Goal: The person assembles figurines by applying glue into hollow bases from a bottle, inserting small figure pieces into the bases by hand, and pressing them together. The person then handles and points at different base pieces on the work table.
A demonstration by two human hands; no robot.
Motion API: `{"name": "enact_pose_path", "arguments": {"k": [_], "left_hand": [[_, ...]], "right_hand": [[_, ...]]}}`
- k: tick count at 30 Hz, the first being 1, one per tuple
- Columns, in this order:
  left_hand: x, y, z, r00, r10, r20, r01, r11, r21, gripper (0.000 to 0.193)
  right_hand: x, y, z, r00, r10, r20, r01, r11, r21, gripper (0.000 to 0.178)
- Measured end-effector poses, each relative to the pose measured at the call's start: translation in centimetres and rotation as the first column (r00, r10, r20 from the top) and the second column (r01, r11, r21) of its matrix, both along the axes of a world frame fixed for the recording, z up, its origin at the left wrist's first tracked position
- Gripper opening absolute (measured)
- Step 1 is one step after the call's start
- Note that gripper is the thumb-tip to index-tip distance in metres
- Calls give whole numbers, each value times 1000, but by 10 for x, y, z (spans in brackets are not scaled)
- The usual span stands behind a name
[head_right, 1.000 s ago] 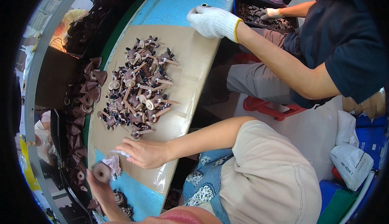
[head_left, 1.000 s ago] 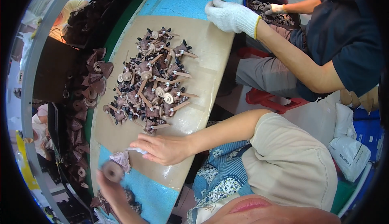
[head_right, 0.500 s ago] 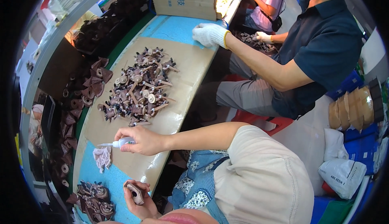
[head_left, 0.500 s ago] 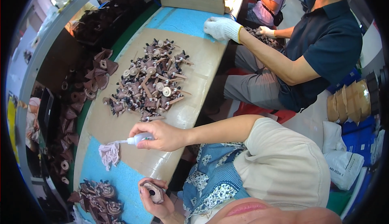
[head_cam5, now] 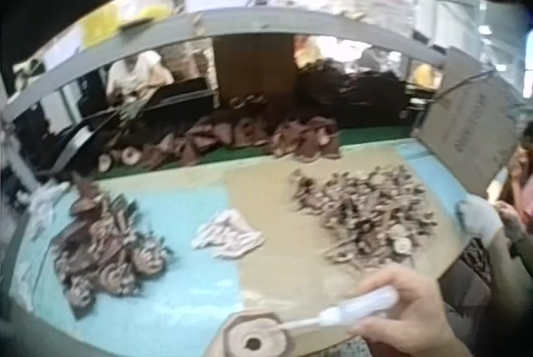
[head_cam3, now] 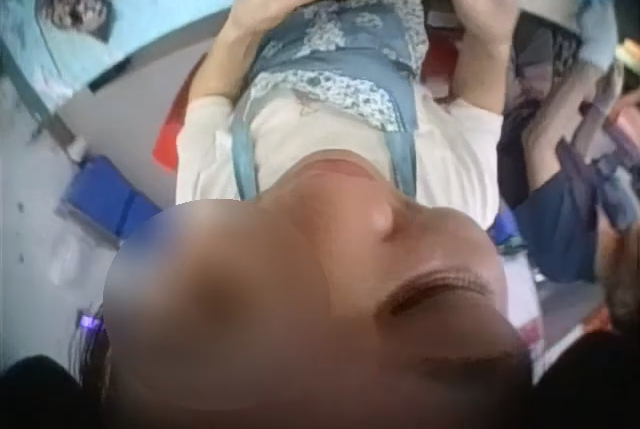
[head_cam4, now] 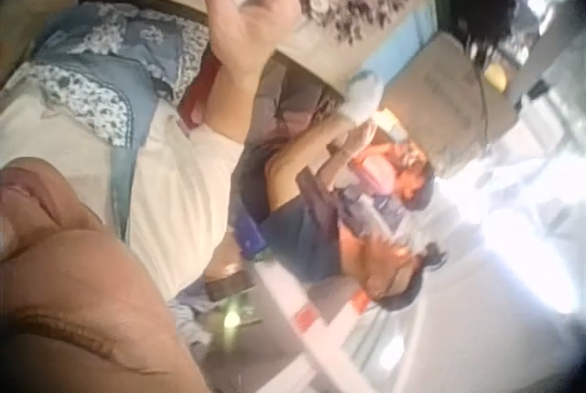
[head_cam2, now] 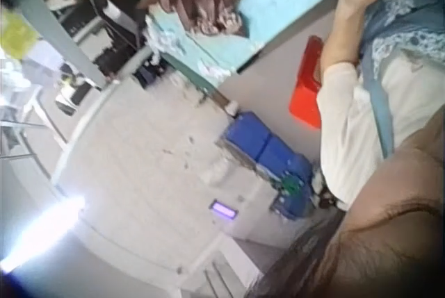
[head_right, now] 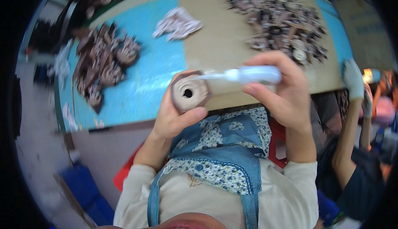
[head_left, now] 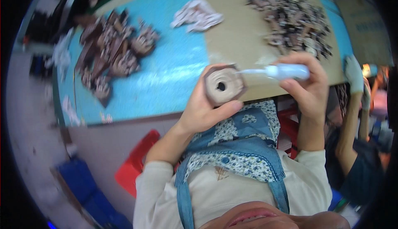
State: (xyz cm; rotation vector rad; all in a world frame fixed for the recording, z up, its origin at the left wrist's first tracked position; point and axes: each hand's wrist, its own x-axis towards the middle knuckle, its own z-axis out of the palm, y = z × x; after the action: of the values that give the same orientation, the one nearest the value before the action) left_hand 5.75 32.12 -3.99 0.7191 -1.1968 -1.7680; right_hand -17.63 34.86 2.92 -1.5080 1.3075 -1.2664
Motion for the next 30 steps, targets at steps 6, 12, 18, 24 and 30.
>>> {"name": "enact_pose_path", "arguments": {"k": [6,12,18,24,30], "left_hand": [[1,2,7,995,-44,-85,52,994,97,72],[-3,4,5,991,-87,-105,100,988,120,71],[-4,1,9,989,-109,-104,122,985,123,70],[-5,0,9,989,-123,-76,130,986,100,68],[-6,1,6,989,-120,-82,128,987,96,68]], "right_hand": [[21,-9,16,928,106,-358,-185,963,-197,34],[26,-7,24,866,115,-487,-237,952,-195,34],[28,-12,29,833,93,-546,-275,925,-262,32],[28,-12,29,820,95,-564,-293,917,-272,32],[27,-10,29,812,97,-575,-299,916,-268,32]]}}
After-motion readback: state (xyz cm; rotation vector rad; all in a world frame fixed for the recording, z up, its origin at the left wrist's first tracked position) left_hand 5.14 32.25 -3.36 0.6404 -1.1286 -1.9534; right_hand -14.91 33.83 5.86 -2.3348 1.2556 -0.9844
